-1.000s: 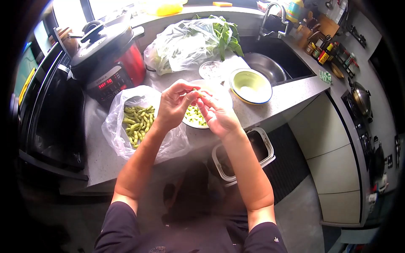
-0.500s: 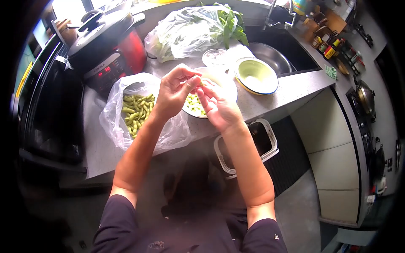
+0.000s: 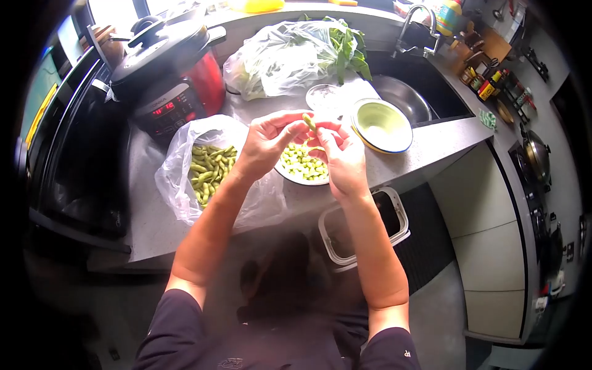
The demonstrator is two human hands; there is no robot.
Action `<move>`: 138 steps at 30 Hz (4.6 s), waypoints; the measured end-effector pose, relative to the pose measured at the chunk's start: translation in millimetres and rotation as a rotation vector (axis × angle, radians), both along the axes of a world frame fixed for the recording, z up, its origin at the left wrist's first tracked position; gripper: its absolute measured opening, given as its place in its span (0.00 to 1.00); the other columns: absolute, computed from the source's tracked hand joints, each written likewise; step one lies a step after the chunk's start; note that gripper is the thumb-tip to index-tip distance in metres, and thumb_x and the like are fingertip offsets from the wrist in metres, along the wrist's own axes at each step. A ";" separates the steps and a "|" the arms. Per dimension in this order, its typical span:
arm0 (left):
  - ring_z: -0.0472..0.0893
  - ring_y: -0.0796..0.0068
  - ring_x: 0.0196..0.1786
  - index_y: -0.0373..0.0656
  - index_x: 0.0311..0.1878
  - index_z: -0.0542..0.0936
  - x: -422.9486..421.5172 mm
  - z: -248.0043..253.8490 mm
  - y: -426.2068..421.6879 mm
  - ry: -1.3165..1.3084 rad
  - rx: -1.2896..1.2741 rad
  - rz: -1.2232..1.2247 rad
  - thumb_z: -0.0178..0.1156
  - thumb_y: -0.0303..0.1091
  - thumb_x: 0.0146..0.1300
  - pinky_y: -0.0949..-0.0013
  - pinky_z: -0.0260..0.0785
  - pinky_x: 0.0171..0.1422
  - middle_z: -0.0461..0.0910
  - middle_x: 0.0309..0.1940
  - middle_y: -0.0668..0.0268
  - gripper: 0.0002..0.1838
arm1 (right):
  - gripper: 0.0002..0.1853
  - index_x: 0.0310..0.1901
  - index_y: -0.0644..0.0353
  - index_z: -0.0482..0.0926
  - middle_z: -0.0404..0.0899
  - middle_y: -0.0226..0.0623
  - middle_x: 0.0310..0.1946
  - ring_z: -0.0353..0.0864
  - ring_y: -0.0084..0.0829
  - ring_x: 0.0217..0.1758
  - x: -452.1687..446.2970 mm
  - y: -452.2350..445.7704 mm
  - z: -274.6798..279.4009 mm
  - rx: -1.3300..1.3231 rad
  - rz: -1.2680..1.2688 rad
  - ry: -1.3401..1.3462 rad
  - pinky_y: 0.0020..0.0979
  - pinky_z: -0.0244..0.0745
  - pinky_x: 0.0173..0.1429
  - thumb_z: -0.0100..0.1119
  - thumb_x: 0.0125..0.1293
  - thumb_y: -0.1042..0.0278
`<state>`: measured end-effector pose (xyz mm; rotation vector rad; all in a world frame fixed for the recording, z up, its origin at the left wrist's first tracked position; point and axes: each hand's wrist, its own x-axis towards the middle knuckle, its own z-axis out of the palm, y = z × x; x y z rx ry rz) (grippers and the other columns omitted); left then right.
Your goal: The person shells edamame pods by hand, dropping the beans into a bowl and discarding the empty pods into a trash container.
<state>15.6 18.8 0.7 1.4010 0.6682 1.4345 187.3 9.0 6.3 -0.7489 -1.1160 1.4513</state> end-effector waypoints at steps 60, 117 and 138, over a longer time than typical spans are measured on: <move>0.85 0.78 0.44 0.31 0.50 0.85 0.1 -5.3 4.7 0.058 -0.034 0.138 0.67 0.32 0.71 0.73 0.78 0.53 0.88 0.41 0.60 0.13 | 0.08 0.44 0.70 0.84 0.86 0.36 0.33 0.85 0.21 0.32 -34.5 11.6 0.0 0.232 -0.369 -0.184 0.24 0.83 0.32 0.66 0.71 0.72; 0.86 0.79 0.44 0.31 0.50 0.85 -1.7 -8.4 3.8 0.248 -0.001 0.243 0.67 0.28 0.70 0.74 0.79 0.51 0.89 0.41 0.60 0.11 | 0.12 0.53 0.68 0.78 0.84 0.40 0.43 0.88 0.27 0.41 -2.5 35.9 -0.7 0.106 0.027 -0.348 0.27 0.88 0.43 0.63 0.73 0.72; 0.88 0.75 0.44 0.34 0.48 0.87 2.1 -14.5 6.9 0.229 0.158 0.244 0.68 0.25 0.66 0.71 0.82 0.52 0.89 0.41 0.58 0.09 | 0.15 0.55 0.66 0.75 0.82 0.42 0.46 0.86 0.32 0.48 8.3 45.6 -8.2 -0.183 0.210 0.104 0.32 0.83 0.58 0.63 0.70 0.78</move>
